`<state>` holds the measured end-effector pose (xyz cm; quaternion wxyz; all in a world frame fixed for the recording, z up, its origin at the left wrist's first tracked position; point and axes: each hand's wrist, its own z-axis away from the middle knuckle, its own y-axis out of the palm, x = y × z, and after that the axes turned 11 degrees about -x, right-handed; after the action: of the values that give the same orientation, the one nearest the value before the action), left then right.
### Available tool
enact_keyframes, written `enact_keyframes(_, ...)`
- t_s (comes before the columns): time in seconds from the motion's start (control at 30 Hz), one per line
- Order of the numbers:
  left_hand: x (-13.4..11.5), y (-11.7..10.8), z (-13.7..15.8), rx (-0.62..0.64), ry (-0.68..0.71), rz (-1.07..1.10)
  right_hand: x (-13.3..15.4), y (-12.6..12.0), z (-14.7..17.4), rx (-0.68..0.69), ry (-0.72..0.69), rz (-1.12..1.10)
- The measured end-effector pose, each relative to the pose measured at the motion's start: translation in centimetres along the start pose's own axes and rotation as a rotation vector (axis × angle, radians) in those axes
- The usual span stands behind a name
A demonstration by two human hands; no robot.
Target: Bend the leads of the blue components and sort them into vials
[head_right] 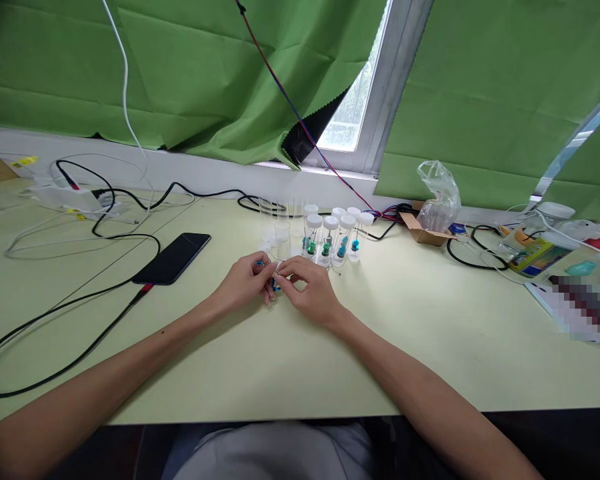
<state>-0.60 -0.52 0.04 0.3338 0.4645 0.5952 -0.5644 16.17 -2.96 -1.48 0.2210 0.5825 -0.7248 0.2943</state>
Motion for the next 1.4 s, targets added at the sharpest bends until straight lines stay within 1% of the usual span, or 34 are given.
enact_keyframes(0.23,-0.04,-0.03,0.06,0.000,0.002,0.010,0.30,0.10,-0.01,0.040,0.239,-0.172)
enact_keyframes(0.5,0.47,-0.04,0.01,0.011,0.017,0.041,0.46,0.05,-0.31,0.077,0.378,-0.314)
enact_keyframes(0.6,0.69,-0.02,0.00,0.012,0.026,0.042,0.50,-0.01,-0.35,0.090,0.398,-0.331)
enact_keyframes(0.8,0.70,-0.06,-0.05,0.008,0.030,0.022,0.59,-0.16,-0.52,0.097,0.394,-0.334)
enact_keyframes(1.0,0.74,-0.10,-0.15,0.010,0.024,0.021,0.33,-0.12,-0.55,0.074,0.444,-0.369)
enact_keyframes(1.4,0.58,-0.03,-0.11,0.020,0.004,0.038,0.66,-0.27,-0.77,0.103,0.459,-0.387)
